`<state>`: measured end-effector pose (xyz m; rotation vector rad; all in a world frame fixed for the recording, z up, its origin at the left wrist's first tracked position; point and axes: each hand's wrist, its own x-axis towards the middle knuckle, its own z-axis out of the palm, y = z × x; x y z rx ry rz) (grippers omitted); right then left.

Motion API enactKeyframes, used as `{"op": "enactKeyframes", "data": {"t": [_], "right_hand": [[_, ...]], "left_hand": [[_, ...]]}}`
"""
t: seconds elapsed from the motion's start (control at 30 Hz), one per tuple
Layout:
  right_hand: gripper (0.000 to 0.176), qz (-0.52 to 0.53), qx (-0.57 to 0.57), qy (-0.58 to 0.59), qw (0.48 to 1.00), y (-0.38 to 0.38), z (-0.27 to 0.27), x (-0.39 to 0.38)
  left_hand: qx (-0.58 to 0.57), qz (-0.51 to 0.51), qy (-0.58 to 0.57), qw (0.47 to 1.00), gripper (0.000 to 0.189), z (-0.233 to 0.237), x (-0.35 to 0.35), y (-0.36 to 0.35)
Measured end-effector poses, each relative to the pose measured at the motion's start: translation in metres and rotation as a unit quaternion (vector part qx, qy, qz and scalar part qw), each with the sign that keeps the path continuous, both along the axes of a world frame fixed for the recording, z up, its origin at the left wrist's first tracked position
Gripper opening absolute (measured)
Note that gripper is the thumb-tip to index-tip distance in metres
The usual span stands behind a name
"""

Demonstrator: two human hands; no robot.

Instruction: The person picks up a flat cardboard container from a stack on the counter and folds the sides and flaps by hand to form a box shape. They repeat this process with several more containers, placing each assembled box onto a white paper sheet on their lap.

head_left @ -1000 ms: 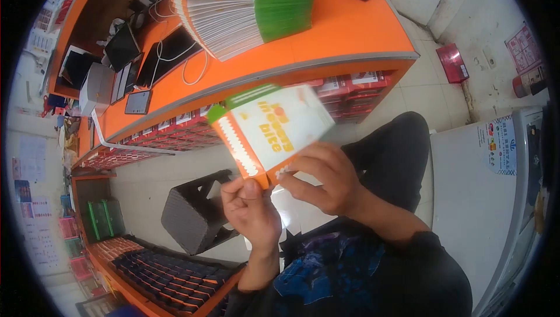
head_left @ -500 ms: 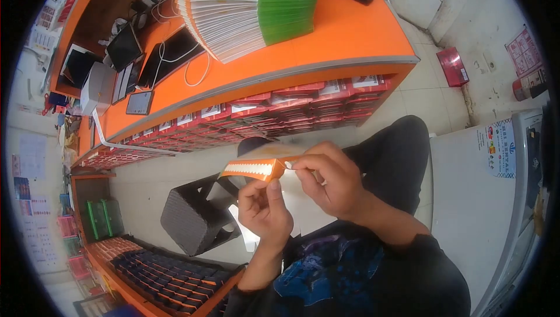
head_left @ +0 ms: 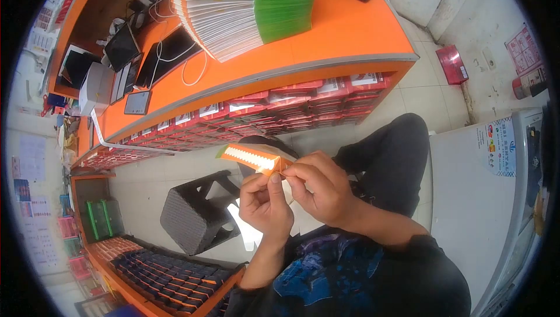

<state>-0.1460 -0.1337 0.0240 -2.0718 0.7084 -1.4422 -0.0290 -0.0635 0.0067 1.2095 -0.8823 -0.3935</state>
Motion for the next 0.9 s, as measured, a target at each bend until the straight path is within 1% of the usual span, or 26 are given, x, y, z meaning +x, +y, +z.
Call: {"op": "enactKeyframes", "data": {"t": [0.1,0.23,0.3,0.33,0.4,0.53,0.6,0.73,0.8,0.9], "right_hand": [[0.027,0.0,0.001,0.002,1.0,0.0,0.0,0.0],[0.027,0.008,-0.009,0.005,1.0,0.0,-0.002,0.0],[0.026,-0.006,-0.019,0.006,1.0,0.0,-0.004,0.001],[0.026,-0.005,-0.018,0.006,1.0,0.001,-0.004,0.001],[0.026,-0.002,-0.016,0.004,1.0,0.002,-0.002,0.001],[0.028,0.002,-0.019,-0.002,1.0,0.007,-0.002,0.002],[0.03,0.032,0.011,-0.018,0.999,0.008,-0.002,0.002],[0.031,0.039,0.032,-0.028,0.998,0.004,-0.004,0.002],[0.029,0.015,-0.018,-0.016,1.0,-0.004,-0.008,0.0],[0.028,0.001,-0.02,-0.02,1.0,-0.006,-0.008,-0.002]], "left_hand": [[0.016,-0.014,-0.023,1.0,0.013,-0.004,0.006,0.004],[0.001,-0.024,-0.021,0.999,0.013,-0.007,0.009,0.003],[0.016,-0.021,-0.063,0.998,0.013,-0.008,0.01,0.004],[0.017,-0.021,-0.063,0.998,0.013,-0.007,0.01,0.005],[0.012,-0.017,-0.008,1.0,0.012,-0.003,0.008,0.005],[0.01,-0.013,-0.001,1.0,0.007,0.002,0.006,0.004],[0.003,-0.004,0.007,1.0,0.006,0.001,0.005,0.004],[-0.001,-0.028,0.011,1.0,0.009,0.004,0.007,0.006],[0.018,-0.037,-0.001,0.999,0.009,0.004,0.007,0.007],[0.027,-0.047,-0.031,0.998,0.009,-0.004,0.01,0.013]]}}
